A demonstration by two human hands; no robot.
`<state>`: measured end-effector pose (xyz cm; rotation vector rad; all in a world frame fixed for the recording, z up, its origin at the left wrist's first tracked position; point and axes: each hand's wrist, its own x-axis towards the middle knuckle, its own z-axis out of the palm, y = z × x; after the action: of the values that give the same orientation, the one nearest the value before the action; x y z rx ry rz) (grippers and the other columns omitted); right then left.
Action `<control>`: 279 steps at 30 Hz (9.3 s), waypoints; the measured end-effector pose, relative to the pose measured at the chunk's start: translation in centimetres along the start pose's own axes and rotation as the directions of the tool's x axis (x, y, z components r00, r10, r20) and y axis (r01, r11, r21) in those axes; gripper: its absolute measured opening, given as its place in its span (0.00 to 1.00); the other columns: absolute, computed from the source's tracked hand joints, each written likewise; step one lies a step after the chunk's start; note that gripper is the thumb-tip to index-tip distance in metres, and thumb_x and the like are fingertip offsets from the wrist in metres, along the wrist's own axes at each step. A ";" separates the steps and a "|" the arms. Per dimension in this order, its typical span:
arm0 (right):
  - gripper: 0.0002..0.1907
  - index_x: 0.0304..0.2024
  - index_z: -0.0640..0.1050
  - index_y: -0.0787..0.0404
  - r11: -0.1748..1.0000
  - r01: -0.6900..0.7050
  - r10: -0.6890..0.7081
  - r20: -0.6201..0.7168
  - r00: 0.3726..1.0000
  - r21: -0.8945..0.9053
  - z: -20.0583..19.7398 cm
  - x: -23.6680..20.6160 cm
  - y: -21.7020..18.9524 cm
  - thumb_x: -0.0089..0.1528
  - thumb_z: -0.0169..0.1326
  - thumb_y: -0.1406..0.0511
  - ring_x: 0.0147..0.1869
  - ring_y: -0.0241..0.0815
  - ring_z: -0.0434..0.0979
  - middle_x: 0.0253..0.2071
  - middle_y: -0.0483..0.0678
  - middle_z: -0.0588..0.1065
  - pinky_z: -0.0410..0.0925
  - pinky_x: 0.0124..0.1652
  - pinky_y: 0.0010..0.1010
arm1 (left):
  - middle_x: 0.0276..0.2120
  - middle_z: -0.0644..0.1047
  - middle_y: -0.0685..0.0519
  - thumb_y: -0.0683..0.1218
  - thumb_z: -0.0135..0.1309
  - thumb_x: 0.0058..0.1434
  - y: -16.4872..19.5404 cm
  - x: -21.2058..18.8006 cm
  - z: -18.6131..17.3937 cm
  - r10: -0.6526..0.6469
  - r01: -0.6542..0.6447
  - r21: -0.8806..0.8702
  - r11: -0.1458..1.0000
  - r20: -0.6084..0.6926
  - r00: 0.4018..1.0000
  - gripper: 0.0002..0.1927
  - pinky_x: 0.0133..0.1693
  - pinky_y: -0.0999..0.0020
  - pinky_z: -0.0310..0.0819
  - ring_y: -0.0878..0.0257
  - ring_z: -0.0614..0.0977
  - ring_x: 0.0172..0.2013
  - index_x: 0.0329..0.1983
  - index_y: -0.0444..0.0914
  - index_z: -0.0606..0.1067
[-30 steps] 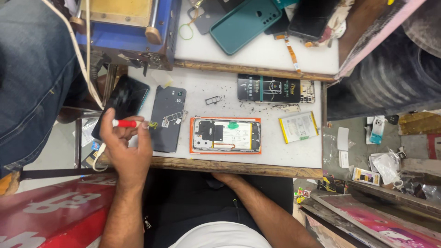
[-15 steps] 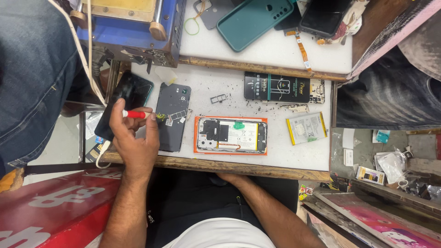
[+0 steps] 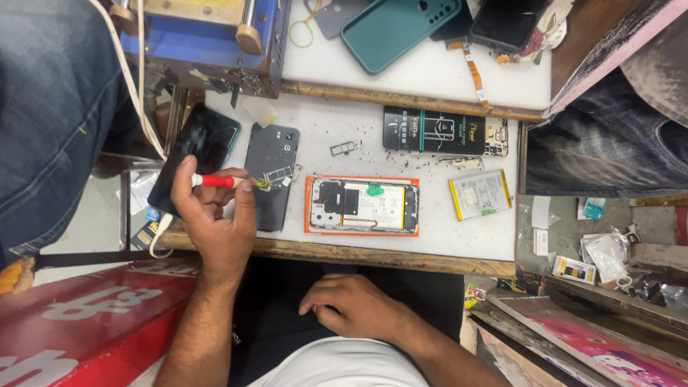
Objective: The person holds a disassembled smartphone and uses a red-handled tool to apply a substance to the internal frame around the battery area. The person repeatedly wipes the tool on a small piece of material and continues applying the substance to different spots on the phone's interior.
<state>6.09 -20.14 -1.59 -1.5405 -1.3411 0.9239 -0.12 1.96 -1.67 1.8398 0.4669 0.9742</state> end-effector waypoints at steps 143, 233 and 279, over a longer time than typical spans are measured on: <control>0.11 0.35 0.79 0.66 0.957 -0.085 -0.166 -0.768 0.619 -0.276 -2.0 -0.6 2.1 0.70 0.52 0.67 0.31 0.36 0.81 0.37 0.52 0.82 0.74 0.30 0.23 | 0.41 0.80 0.40 0.32 0.57 0.68 0.8 -3.8 1.5 0.295 -0.332 0.146 0.932 0.226 0.929 0.38 0.41 0.65 0.88 0.53 0.87 0.43 0.72 0.41 0.49; 0.09 0.33 0.80 0.64 0.937 -0.113 -0.193 -0.761 0.620 -0.329 -1.9 -0.4 2.3 0.68 0.54 0.68 0.39 0.40 0.85 0.35 0.50 0.82 0.76 0.36 0.26 | 0.42 0.80 0.45 0.34 0.52 0.75 -0.8 -4.3 3.0 -0.056 0.060 -0.017 0.998 0.174 0.983 0.38 0.46 0.71 0.87 0.61 0.86 0.45 0.76 0.40 0.43; 0.08 0.39 0.82 0.67 0.884 -0.336 -0.114 -0.846 0.520 -0.325 -5.5 -5.9 2.9 0.70 0.54 0.70 0.47 0.45 0.86 0.41 0.55 0.82 0.77 0.46 0.28 | 0.45 0.80 0.45 0.35 0.58 0.71 0.0 -2.9 3.5 0.301 -0.327 0.056 0.943 0.273 0.914 0.37 0.46 0.65 0.87 0.54 0.87 0.46 0.73 0.44 0.49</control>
<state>11.35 -26.83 -2.51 -2.0595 -0.7064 -0.2082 0.93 -2.00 -3.62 2.1435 0.0567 0.9109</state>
